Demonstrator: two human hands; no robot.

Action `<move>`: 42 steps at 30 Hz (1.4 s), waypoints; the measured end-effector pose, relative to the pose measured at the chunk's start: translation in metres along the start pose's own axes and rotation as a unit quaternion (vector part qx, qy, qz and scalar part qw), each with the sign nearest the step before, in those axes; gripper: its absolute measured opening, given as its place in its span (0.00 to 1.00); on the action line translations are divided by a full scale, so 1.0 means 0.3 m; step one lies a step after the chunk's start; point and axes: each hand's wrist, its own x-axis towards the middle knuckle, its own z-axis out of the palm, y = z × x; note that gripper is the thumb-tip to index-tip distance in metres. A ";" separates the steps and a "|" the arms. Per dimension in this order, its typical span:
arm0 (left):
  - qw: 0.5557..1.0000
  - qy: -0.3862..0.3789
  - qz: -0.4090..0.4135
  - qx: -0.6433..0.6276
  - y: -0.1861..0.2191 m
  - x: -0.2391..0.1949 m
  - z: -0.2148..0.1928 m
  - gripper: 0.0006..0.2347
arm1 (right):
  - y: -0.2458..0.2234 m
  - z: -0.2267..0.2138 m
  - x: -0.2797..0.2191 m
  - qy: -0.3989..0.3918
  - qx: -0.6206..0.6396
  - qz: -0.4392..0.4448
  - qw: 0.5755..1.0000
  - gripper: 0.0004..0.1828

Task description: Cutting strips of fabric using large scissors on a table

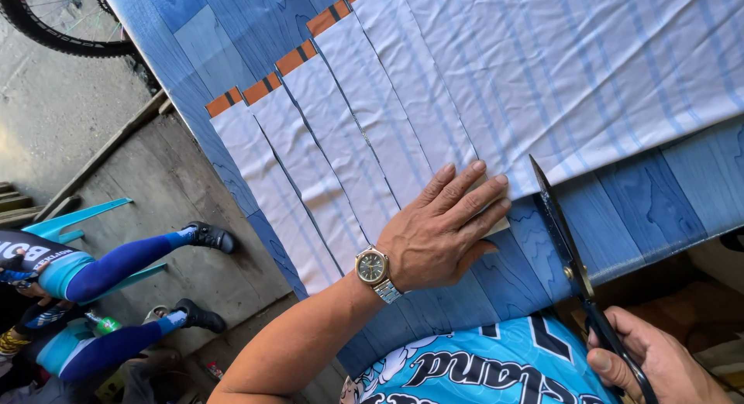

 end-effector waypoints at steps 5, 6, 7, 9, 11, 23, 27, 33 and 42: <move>0.997 0.059 -0.005 -0.045 0.002 0.003 -0.018 0.17 | 0.031 -0.015 0.020 -0.001 -0.006 0.011 1.000 0.19; 0.995 0.078 -0.006 -0.056 0.004 0.005 -0.023 0.14 | 0.046 -0.020 0.027 -0.004 -0.018 0.004 1.000 0.20; 0.995 0.077 -0.005 -0.056 0.004 0.005 -0.023 0.14 | 0.048 -0.020 0.028 -0.004 -0.017 0.005 1.000 0.20; 0.993 0.093 -0.007 -0.073 0.005 0.006 -0.023 0.11 | 0.054 -0.020 0.026 -0.011 -0.007 0.002 1.000 0.19; 0.997 0.062 -0.014 -0.047 0.006 0.002 -0.024 0.15 | 0.037 -0.007 0.012 -0.006 0.002 0.009 1.000 0.19; 0.999 0.049 -0.011 -0.011 0.002 -0.002 -0.010 0.21 | 0.000 0.027 -0.016 0.029 0.005 0.011 1.000 0.18; 0.999 0.047 -0.016 -0.015 0.005 0.001 -0.015 0.20 | -0.017 0.042 -0.022 0.041 0.030 0.021 0.998 0.17; 0.999 0.047 -0.016 -0.015 0.004 0.001 -0.018 0.20 | -0.058 0.061 -0.041 0.064 -0.023 0.001 0.998 0.19; 0.998 0.051 -0.019 -0.025 0.005 0.003 -0.021 0.19 | 0.016 0.028 0.005 0.033 0.017 -0.045 0.998 0.21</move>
